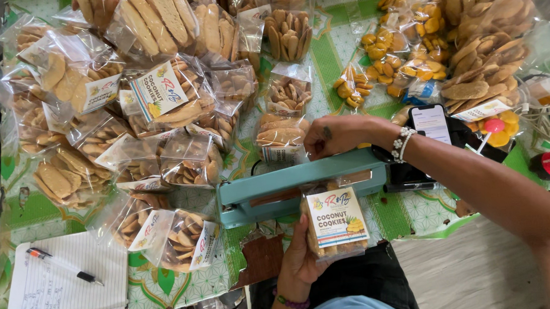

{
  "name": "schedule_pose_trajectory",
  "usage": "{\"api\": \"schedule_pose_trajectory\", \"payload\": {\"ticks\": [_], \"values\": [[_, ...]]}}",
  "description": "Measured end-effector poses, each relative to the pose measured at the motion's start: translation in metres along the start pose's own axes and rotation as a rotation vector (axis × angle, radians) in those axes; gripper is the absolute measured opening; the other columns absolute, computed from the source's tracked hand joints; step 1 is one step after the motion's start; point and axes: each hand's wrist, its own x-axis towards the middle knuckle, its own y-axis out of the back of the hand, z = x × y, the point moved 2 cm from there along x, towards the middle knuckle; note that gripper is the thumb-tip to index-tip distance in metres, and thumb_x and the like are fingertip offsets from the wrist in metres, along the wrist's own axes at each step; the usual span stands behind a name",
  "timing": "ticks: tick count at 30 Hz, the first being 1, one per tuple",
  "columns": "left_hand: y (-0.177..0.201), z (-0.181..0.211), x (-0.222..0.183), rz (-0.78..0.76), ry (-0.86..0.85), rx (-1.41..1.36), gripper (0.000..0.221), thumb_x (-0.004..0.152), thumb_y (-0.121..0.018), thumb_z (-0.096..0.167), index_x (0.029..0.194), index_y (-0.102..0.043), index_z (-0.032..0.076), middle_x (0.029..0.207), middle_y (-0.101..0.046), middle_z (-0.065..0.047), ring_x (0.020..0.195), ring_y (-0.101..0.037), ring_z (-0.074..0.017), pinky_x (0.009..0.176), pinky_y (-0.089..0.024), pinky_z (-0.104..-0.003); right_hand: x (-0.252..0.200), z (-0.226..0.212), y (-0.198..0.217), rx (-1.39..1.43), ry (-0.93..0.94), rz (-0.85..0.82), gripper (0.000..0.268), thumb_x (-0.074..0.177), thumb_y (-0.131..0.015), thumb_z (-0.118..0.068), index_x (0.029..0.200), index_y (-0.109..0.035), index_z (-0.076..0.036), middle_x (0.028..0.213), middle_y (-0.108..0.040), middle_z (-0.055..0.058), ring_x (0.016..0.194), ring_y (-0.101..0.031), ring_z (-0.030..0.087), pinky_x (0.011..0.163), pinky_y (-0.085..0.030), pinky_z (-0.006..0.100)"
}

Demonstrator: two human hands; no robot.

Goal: The person places clear plastic bags filled with cookies into a manual heat sealer, presses the handle to seal the top, and then removes the sealed bag. This process is repeated for multiple bags of cookies on a table covered with a green patterned tablecloth.

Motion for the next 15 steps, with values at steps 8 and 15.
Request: {"api": "schedule_pose_trajectory", "payload": {"ticks": [8, 15], "values": [[-0.007, -0.002, -0.001, -0.027, 0.012, -0.034, 0.073, 0.09, -0.072, 0.041, 0.147, -0.047, 0.001, 0.137, -0.063, -0.023, 0.122, -0.066, -0.037, 0.101, -0.056, -0.056, -0.009, -0.014, 0.005, -0.052, 0.066, 0.136, 0.011, 0.079, -0.08, -0.014, 0.086, -0.076, -0.007, 0.075, -0.076, 0.006, 0.069, -0.073, 0.017, 0.063, -0.055, 0.033], [-0.015, 0.003, 0.001, -0.093, 0.074, -0.083, 0.073, 0.095, -0.068, 0.045, 0.148, -0.046, 0.0, 0.137, -0.063, -0.023, 0.121, -0.066, -0.0359, 0.104, -0.056, -0.052, -0.019, -0.014, 0.003, -0.049, 0.067, 0.274, 0.013, 0.085, -0.074, -0.02, 0.091, -0.076, -0.008, 0.079, -0.075, 0.005, 0.068, -0.072, 0.018, 0.064, -0.055, 0.034]]}}
